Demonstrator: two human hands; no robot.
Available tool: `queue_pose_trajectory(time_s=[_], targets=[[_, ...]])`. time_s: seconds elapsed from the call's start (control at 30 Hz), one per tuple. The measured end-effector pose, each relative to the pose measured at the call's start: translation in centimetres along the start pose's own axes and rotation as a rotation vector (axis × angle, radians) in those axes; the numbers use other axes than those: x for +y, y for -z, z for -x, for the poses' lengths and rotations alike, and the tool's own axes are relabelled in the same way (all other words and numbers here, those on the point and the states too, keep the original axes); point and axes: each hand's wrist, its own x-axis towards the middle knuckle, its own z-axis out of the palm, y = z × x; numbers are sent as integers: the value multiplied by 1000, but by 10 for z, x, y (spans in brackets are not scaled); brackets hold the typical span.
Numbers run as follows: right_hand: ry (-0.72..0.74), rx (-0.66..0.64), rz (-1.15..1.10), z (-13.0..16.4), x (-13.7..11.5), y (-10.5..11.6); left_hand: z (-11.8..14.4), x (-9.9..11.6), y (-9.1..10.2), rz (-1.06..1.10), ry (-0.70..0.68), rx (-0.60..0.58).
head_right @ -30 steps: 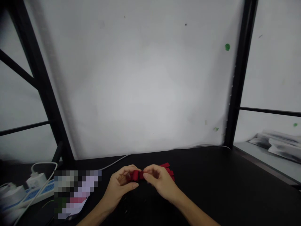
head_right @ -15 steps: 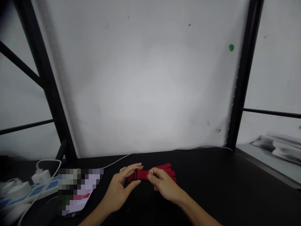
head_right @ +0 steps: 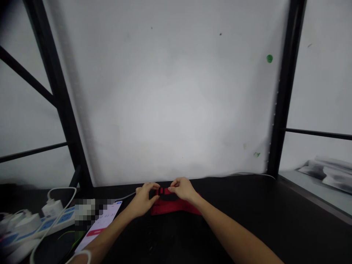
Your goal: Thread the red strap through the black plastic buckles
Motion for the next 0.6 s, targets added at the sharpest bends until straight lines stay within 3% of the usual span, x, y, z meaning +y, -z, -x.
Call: queue_pose_trajectory(time_s=[0.17, 0.3, 0.43, 0.6], targets=[[-93, 50, 242, -22, 7, -24, -19, -24, -18, -18, 113, -63], [-102, 67, 380, -18, 8, -30, -20, -30, -21, -5, 92, -125], [-79, 50, 439, -5, 8, -2, -11, -21, -11, -19, 29, -148], [54, -168, 478, 24, 22, 54, 9, -2, -5, -46, -65, -268]])
